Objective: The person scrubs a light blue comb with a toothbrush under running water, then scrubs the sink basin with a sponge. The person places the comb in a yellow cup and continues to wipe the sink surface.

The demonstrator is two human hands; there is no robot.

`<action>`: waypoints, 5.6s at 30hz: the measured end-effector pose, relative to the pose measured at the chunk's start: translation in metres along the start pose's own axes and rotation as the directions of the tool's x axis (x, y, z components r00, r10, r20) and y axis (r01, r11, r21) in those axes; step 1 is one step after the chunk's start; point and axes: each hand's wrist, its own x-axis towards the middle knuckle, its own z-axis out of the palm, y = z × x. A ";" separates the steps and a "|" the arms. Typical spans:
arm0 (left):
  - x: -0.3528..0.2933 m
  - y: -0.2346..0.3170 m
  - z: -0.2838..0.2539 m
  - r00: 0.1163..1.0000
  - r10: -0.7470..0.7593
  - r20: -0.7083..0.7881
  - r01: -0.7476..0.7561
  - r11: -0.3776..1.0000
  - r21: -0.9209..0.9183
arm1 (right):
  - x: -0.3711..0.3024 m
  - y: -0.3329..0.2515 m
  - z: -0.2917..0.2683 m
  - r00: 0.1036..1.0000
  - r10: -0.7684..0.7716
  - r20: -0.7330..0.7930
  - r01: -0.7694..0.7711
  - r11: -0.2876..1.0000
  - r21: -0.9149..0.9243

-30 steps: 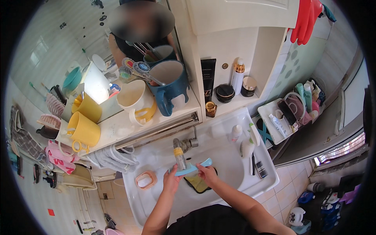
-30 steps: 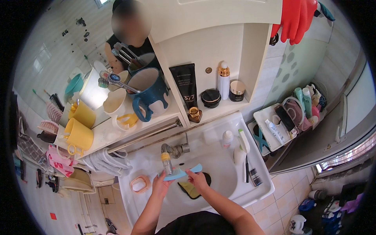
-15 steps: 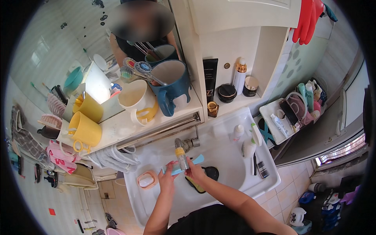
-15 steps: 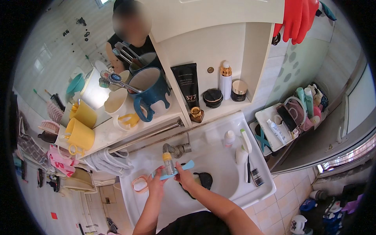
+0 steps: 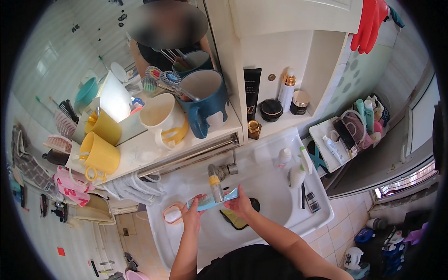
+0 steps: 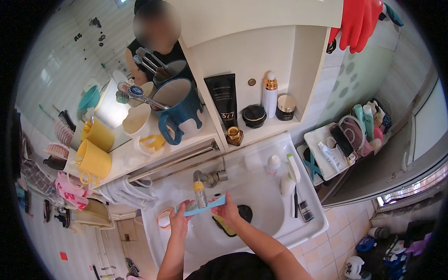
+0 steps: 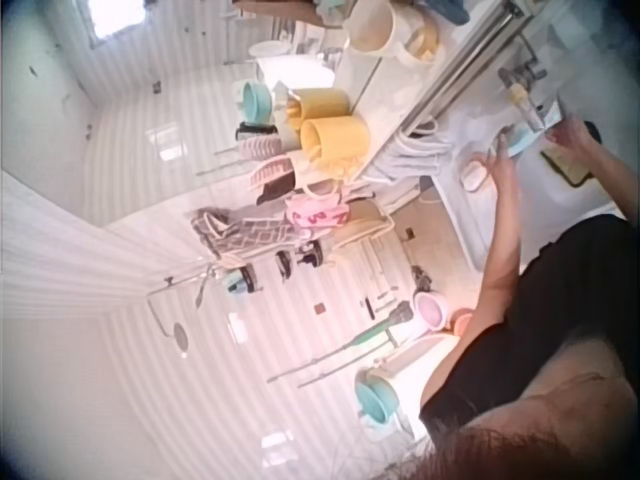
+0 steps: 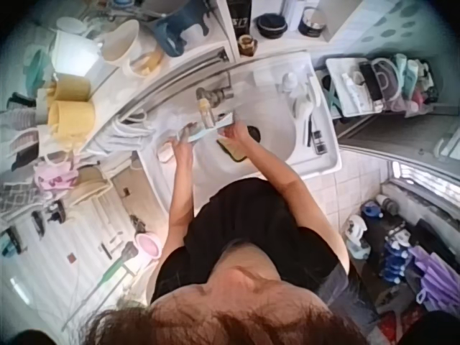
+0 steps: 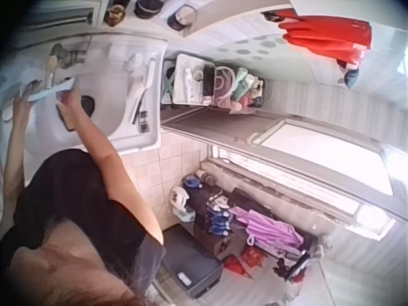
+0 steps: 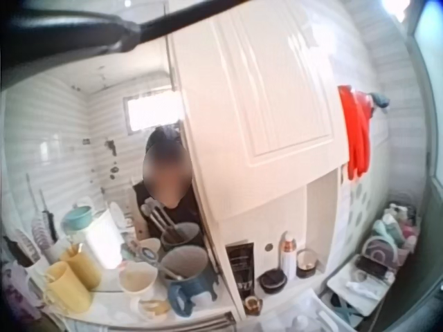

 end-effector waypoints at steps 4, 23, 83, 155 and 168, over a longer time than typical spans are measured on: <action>0.002 -0.010 0.010 1.000 -0.005 -0.021 0.005 1.000 0.004 | 0.019 0.020 -0.016 0.989 -0.145 -0.002 0.144 0.985 -0.098; 0.010 -0.037 0.038 0.945 -0.116 0.305 0.095 0.992 0.083 | -0.021 -0.006 -0.044 0.984 -0.178 0.014 0.179 0.980 -0.086; 0.012 -0.013 0.045 0.908 -0.292 0.300 0.280 0.956 0.083 | -0.026 -0.030 -0.038 0.975 -0.208 -0.074 0.164 0.906 -0.391; -0.146 0.304 -0.110 0.580 0.810 0.087 -0.733 0.472 0.491 | -0.100 -0.002 0.127 0.613 0.161 0.774 0.785 -0.231 -0.574; -0.160 0.320 -0.067 0.532 0.712 0.459 -0.791 0.223 0.570 | -0.140 0.027 0.358 0.499 0.014 0.866 0.823 -0.320 -0.469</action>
